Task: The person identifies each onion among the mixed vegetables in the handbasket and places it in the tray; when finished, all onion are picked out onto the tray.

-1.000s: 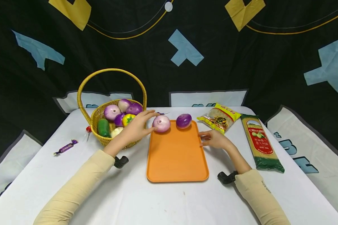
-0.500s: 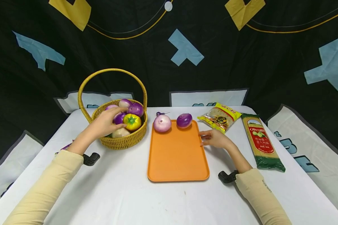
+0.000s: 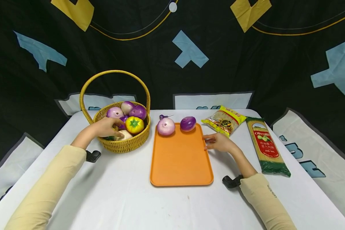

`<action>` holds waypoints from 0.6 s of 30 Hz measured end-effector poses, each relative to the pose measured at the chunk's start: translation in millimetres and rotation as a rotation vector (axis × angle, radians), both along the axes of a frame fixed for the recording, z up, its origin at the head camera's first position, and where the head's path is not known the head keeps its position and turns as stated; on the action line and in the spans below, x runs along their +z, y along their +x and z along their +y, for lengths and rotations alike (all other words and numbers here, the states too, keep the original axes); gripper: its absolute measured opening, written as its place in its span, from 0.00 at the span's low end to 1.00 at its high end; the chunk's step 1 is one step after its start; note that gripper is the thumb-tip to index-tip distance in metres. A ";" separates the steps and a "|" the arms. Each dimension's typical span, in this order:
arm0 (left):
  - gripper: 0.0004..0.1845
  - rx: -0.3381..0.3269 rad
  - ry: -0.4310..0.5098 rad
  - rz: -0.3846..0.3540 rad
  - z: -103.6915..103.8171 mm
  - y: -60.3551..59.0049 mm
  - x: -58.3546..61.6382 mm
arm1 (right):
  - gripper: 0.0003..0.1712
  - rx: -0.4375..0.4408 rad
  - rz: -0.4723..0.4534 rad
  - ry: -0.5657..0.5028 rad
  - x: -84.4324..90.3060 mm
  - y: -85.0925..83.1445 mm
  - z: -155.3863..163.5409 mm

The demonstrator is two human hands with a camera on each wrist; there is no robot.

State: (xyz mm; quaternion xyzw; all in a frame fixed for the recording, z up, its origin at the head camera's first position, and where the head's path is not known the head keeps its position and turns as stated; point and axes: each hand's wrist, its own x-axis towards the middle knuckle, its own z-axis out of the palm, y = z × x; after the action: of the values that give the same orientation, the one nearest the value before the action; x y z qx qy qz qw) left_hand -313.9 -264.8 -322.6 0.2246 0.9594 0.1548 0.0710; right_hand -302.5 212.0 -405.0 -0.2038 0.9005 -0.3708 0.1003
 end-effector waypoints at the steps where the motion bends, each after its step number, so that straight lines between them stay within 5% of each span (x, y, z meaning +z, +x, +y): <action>1: 0.30 -0.006 0.000 -0.010 -0.1 -1.3 -0.6 | 0.31 0.002 0.001 -0.001 -0.1 -0.1 0.1; 10: 0.26 -0.060 -0.028 -0.069 -2.3 -10.9 -5.6 | 0.31 0.000 0.007 0.003 -0.5 0.0 0.7; 18: 0.23 -0.089 0.011 -0.048 -7.3 -12.1 -7.4 | 0.31 0.001 0.002 0.002 -1.0 -0.9 0.5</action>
State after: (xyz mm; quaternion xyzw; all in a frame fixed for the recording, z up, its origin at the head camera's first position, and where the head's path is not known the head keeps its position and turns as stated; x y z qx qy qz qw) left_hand -326.0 -272.1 -330.0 0.2636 0.9457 0.1619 0.0995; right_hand -303.3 212.5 -406.0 -0.2045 0.9009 -0.3696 0.0996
